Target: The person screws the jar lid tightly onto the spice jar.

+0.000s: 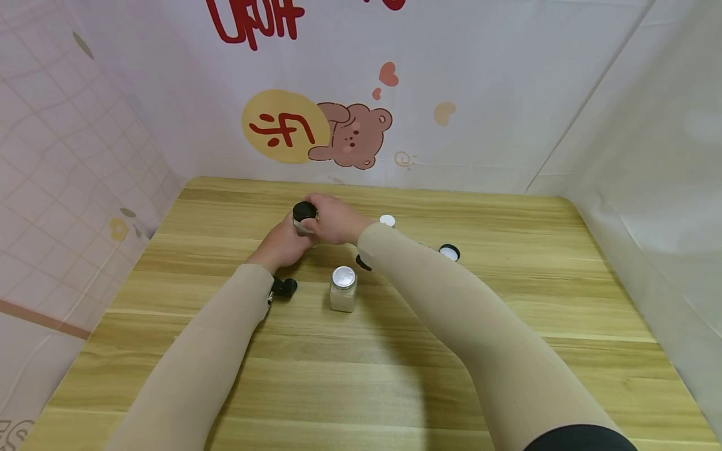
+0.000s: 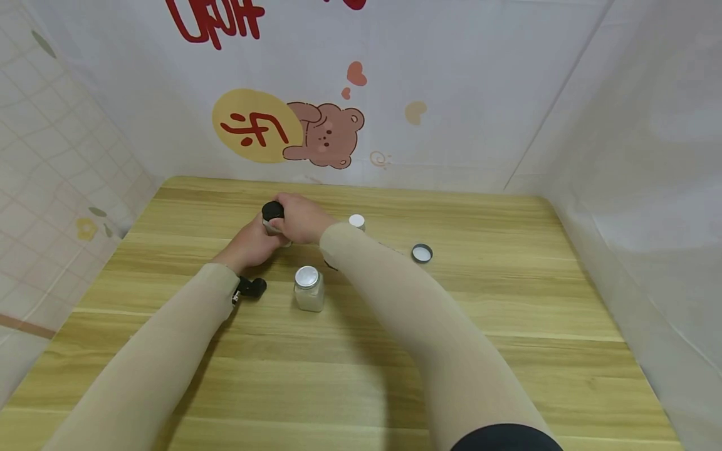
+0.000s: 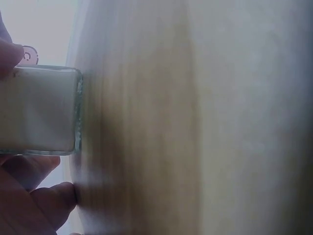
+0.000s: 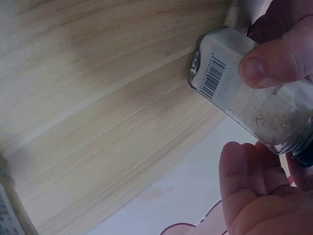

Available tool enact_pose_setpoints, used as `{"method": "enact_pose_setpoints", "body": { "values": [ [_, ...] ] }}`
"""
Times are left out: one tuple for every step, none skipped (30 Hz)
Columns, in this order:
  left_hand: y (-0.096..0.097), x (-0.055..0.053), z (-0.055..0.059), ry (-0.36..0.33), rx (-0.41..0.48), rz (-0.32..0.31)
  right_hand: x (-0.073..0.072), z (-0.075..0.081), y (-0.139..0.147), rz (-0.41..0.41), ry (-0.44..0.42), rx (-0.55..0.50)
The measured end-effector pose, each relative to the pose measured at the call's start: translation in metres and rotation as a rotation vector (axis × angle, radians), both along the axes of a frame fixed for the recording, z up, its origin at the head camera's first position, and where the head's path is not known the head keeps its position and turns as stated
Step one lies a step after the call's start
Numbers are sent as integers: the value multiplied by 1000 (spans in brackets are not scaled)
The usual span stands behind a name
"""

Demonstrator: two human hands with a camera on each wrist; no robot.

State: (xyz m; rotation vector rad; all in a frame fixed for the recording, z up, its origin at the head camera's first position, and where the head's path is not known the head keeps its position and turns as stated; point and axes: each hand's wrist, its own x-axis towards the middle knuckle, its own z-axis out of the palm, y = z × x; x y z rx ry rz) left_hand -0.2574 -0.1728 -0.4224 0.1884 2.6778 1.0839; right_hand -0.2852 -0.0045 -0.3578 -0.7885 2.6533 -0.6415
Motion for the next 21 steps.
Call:
{"method": "enact_pose_setpoints", "body": {
  "values": [
    [0,0,0,-1,1,-1,0,0,0,-2,-2,7],
    [0,0,0,-1,-1,-2,0,0,-1,-3,-4,12],
    [0,0,0,-2,-2,-2,1,1,-1,-5,-5,18],
    [0,-1,0,-4,-3,-3,1,1,-2,-6,-6,25],
    [0,-1,-1,-4,-4,-3,1,1,-2,-6,-6,30],
    [0,-1,-1,-4,-5,-4,2,2,-2,-7,-6,34],
    [1,-1,-1,-5,-5,-5,3,2,-2,-7,-9,36],
    [1,0,-1,-6,-7,-6,3,3,-2,-8,-11,37],
    [1,0,-1,-6,-6,-7,4,4,-2,-10,-16,36],
    [1,0,-1,-5,-5,-7,5,6,-2,-11,-17,32],
    [1,0,-1,-5,-3,-6,6,7,-1,-14,-22,24],
    [1,1,-1,-6,-3,-9,7,9,0,-15,-26,16],
    [2,1,0,-7,-4,-8,8,12,1,-17,-30,9],
    [2,1,0,-9,-4,-3,8,14,2,-17,-34,-1],
    [2,1,0,-10,-4,1,9,17,4,-17,-33,-12],
    [2,1,0,-13,-4,6,9,20,5,-15,-25,-24],
    [2,1,0,-15,-7,11,10,23,8,-14,-16,-34],
    [2,1,0,-18,-6,17,10,26,10,-16,-4,-46],
    [2,1,0,-23,-3,27,10,29,13,-19,11,-58],
    [3,1,0,-28,1,35,11,33,16,-24,24,-73],
    [3,1,0,-32,3,40,12,36,19,-30,40,-89]
  ]
}}
